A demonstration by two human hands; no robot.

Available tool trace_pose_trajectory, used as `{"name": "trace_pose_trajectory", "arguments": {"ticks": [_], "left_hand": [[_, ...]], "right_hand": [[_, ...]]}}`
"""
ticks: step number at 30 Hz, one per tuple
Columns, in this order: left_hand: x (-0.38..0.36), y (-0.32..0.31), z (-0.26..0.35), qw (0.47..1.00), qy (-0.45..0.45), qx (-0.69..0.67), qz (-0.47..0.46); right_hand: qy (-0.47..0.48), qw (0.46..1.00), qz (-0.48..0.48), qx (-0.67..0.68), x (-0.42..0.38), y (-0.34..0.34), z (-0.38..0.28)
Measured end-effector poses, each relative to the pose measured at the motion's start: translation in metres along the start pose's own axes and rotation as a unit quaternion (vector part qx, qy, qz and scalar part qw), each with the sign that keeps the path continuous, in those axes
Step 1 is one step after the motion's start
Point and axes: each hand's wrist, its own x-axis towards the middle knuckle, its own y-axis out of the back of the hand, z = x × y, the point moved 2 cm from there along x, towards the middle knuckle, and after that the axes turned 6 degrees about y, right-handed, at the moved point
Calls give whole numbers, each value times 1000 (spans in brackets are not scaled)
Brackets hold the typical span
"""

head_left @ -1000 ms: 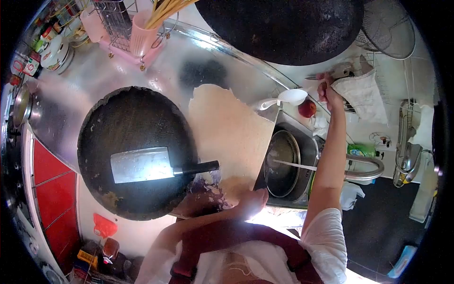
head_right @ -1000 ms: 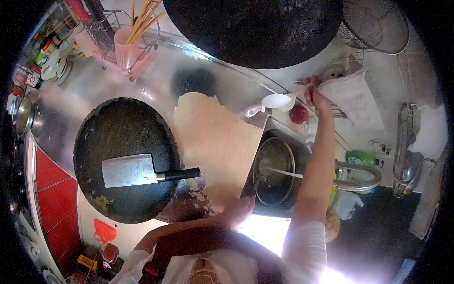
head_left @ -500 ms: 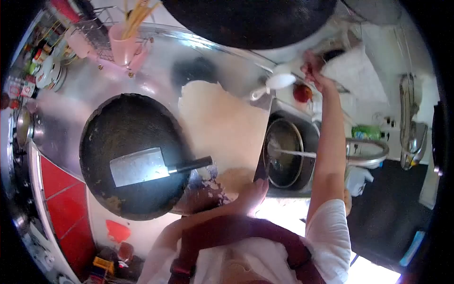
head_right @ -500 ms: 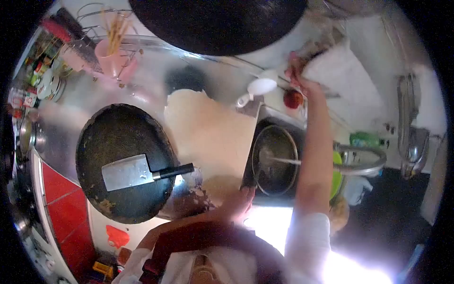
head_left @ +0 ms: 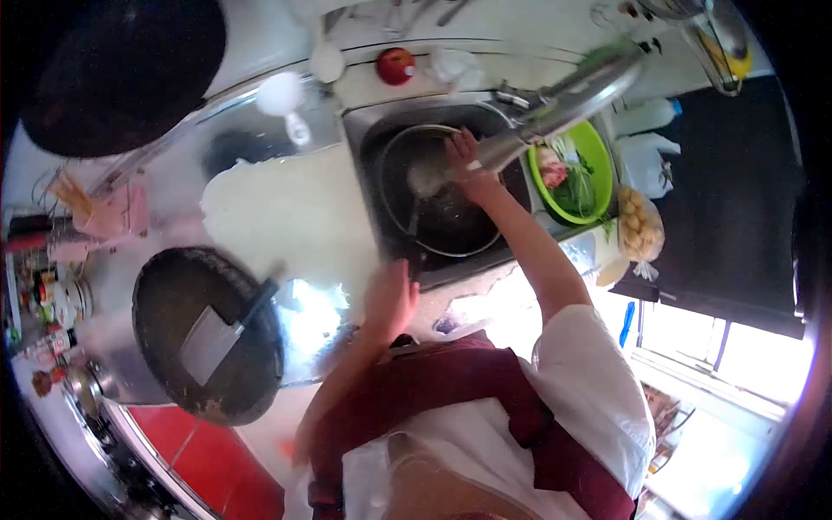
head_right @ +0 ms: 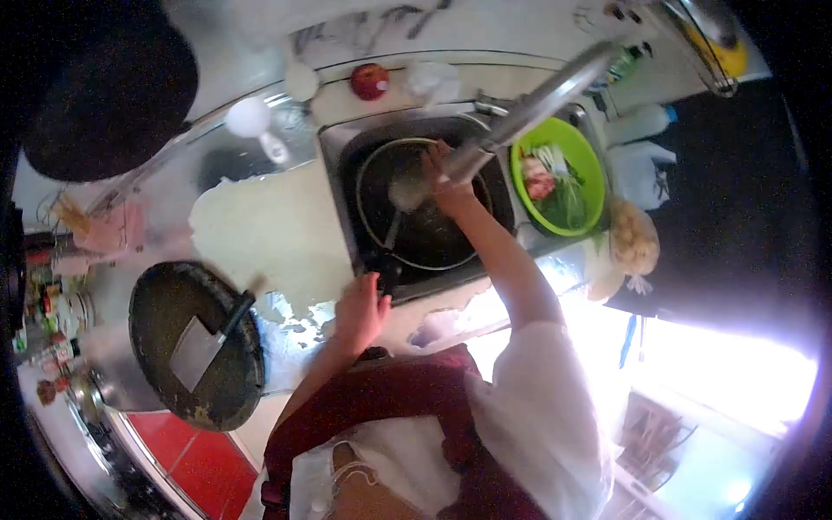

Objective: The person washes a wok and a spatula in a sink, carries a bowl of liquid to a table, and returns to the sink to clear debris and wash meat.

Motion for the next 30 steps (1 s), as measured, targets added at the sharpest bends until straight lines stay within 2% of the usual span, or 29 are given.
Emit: {"name": "trace_pose_trajectory", "arguments": {"ticks": [3,4,6,8,10,12,13,14,17,18,19,20,21,22,24,25,27,29,30], "left_hand": [[6,2,6,999,0,31,6],[8,5,11,999,-7,37,5],[8,8,15,995,85,17,-43],[6,3,16,997,65,43,-15],[6,2,18,990,118,63,-40],[6,-2,14,989,119,76,-50],[6,-5,12,992,83,88,-26],[7,-5,12,994,47,98,-1],[10,-3,14,993,60,95,-21],[10,-4,13,993,60,97,-23],[12,-6,11,991,56,117,-33],[15,-9,8,988,52,137,-43],[18,-11,6,988,55,139,-43],[20,-11,1,992,38,117,-43],[23,-10,-12,993,26,104,-45],[25,-11,-18,997,17,58,-43],[31,0,-16,999,8,17,-43],[40,30,8,980,129,9,-150],[45,42,16,980,129,13,-151]], "right_hand": [[5,989,46,-143,29,12,45],[-4,989,48,-141,33,22,52],[-39,986,19,-163,41,56,69],[-73,980,-15,-186,43,84,89],[-92,976,-33,-194,41,73,108],[-95,982,-2,-164,40,50,116],[-95,977,36,-190,33,50,115],[-98,977,34,-187,26,48,113],[-92,990,108,28,2,74,76],[-93,976,86,176,-12,72,57],[-92,941,63,319,-29,66,36],[-57,958,77,270,-55,58,6],[-37,931,6,363,-75,60,-19],[23,905,96,413,-95,72,-39],[72,882,65,461,-122,82,-81],[100,893,49,436,-134,67,-109],[114,877,54,463,-141,74,-140],[124,865,60,483,-133,81,-150],[115,868,71,479,-128,89,-151]]}}
